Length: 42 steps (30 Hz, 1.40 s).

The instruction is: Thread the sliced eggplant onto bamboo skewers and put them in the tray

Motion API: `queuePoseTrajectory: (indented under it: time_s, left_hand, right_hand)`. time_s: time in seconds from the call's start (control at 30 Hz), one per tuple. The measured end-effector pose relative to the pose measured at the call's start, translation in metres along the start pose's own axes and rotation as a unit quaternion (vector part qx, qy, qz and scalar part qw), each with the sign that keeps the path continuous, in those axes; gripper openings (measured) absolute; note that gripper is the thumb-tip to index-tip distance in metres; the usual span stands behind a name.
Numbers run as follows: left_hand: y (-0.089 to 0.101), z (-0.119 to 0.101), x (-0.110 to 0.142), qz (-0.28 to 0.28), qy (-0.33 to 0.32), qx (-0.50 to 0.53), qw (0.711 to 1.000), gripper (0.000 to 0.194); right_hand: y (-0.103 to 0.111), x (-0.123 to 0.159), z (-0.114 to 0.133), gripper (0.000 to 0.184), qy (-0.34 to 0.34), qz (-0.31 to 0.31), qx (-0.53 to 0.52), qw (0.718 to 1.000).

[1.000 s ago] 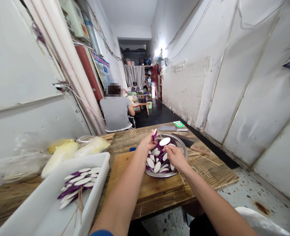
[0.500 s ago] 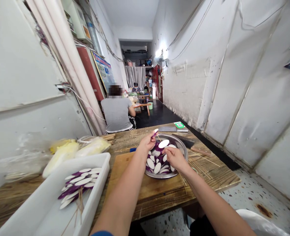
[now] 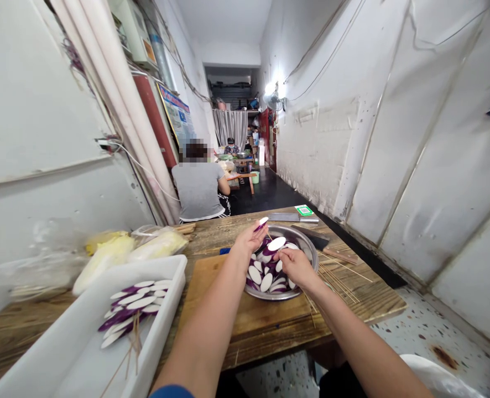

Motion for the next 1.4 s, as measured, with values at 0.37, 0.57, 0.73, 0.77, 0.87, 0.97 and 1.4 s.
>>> queuePoseTrajectory:
  time_s: [0.37, 0.57, 0.73, 0.77, 0.87, 0.97, 1.4]
  left_hand:
    - [0.0, 0.0005, 0.0001, 0.008, 0.004, 0.012, 1.0, 0.017]
    - [0.0014, 0.0, -0.0019, 0.01, -0.006, -0.002, 1.0, 0.015]
    - [0.0002, 0.0, -0.001, 0.005, -0.008, -0.023, 1.0, 0.016]
    - [0.0001, 0.0, -0.0011, 0.004, -0.008, -0.026, 1.0, 0.017]
    - [0.0007, 0.0002, -0.002, 0.009, -0.012, -0.035, 0.999, 0.019]
    - [0.0014, 0.0006, -0.0029, 0.017, -0.016, -0.049, 0.999, 0.019]
    - [-0.001, 0.0034, -0.0019, 0.035, 0.009, -0.065, 0.997, 0.023]
  right_hand:
    - [-0.0006, -0.0005, -0.0013, 0.029, 0.002, -0.005, 0.01, 1.0]
    - [-0.0005, -0.0006, -0.0008, 0.029, -0.001, -0.001, 0.016, 1.0]
    - [0.0004, -0.0002, 0.0006, 0.028, -0.003, -0.003, 0.023, 1.0]
    - [0.0005, 0.0, 0.001, 0.028, -0.003, -0.004, 0.025, 1.0]
    - [0.0008, 0.0006, 0.0017, 0.029, -0.003, -0.005, 0.029, 1.0]
    - [0.0005, 0.0006, 0.0007, 0.029, -0.003, -0.007, 0.029, 1.0]
    - [-0.0009, -0.0009, -0.004, 0.03, 0.001, -0.012, 0.047, 0.999]
Point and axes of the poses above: each hand's wrist, its own x-axis away from the middle knuckle, its own y-axis out of the back of the hand, z = x × y, the point moved 1 cm from there along -x, towards the middle knuckle, and after that the axes turned 4 degrees about y, right-handed, at the moved point
